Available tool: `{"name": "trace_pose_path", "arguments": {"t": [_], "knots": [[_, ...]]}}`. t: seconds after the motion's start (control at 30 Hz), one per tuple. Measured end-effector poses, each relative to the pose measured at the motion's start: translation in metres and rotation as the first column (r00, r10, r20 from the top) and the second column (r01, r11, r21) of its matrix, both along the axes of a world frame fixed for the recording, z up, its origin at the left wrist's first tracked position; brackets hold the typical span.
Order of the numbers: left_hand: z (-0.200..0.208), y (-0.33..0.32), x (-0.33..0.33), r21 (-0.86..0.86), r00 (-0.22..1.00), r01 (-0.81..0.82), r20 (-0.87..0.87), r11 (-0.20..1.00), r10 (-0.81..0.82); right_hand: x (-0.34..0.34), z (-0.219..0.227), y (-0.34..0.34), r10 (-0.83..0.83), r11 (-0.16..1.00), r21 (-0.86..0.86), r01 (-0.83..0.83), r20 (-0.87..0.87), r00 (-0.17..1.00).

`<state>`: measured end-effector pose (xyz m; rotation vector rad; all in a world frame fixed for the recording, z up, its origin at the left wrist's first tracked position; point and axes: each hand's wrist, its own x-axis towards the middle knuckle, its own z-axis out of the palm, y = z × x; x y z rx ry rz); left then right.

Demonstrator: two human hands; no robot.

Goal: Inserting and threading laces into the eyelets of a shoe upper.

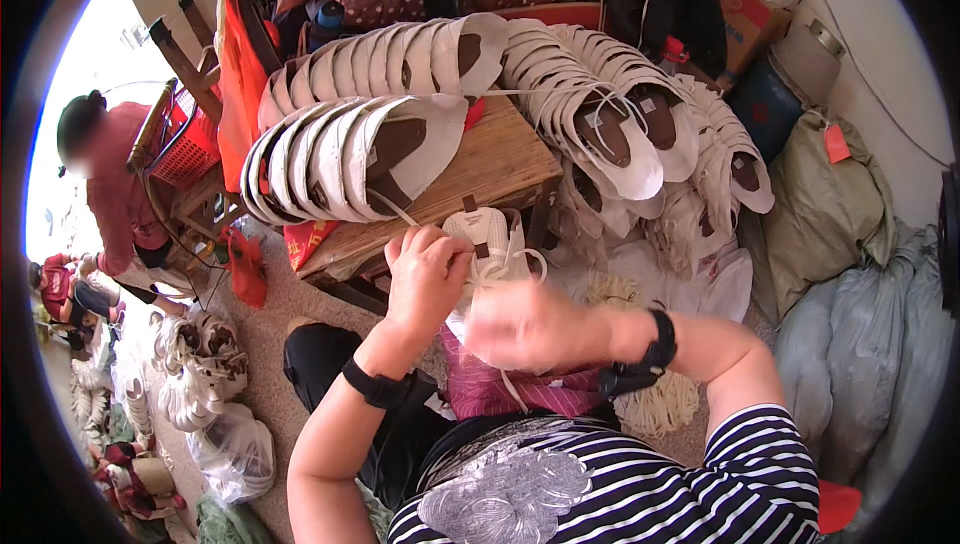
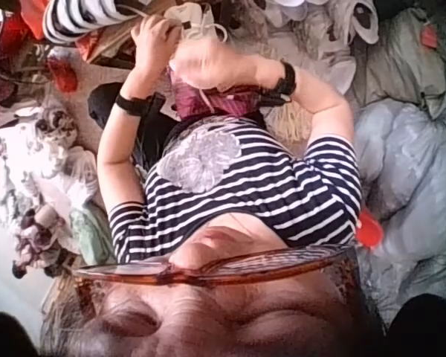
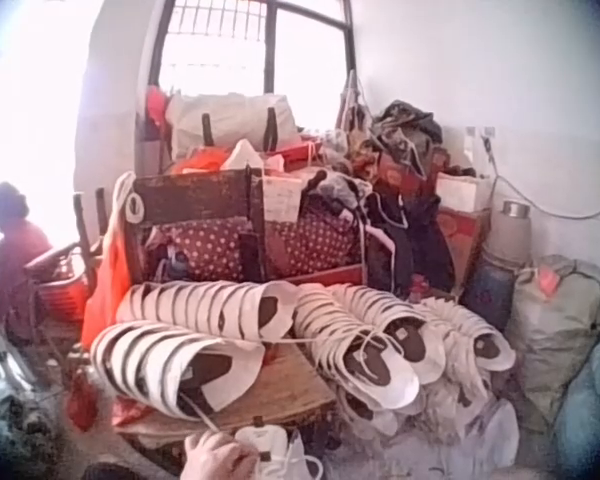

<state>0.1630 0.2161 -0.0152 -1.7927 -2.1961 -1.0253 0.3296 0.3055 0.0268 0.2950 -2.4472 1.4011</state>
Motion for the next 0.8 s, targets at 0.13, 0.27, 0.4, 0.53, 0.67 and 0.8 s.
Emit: {"name": "trace_pose_path", "arguments": {"t": [0.13, 0.27, 0.4, 0.53, 0.67, 0.8], "knots": [[0.01, -0.005, 0.005, -0.013, 0.996, -0.085, 0.027, 0.996, 0.085, -0.024, -0.001, 0.064, -0.497, 0.789, 0.327, 0.52, -0.156, 0.853], [0.0, -0.003, 0.001, -0.016, 0.988, -0.151, 0.011, 0.988, 0.152, -0.033, -0.036, 0.077, -0.442, 0.767, 0.483, 0.422, -0.078, 0.894], [-0.003, 0.0, 0.005, 0.017, 0.989, -0.134, 0.057, 0.991, 0.133, -0.037, -0.047, 0.073, -0.393, 0.835, 0.415, 0.361, -0.008, 0.919], [-0.005, 0.007, 0.006, 0.023, 0.992, -0.114, 0.052, 0.993, 0.113, -0.035, -0.042, 0.073, -0.358, 0.86, 0.401, 0.317, 0.03, 0.933], [-0.009, 0.007, 0.003, 0.033, 0.993, -0.085, 0.086, 0.996, 0.082, -0.031, -0.044, 0.069, -0.359, 0.87, 0.332, 0.364, -0.078, 0.93], [0.007, -0.004, 0.01, 0.096, 0.991, -0.111, 0.091, 0.989, 0.102, -0.026, -0.032, 0.067, -0.419, 0.783, 0.393, 0.482, -0.241, 0.876]]}}
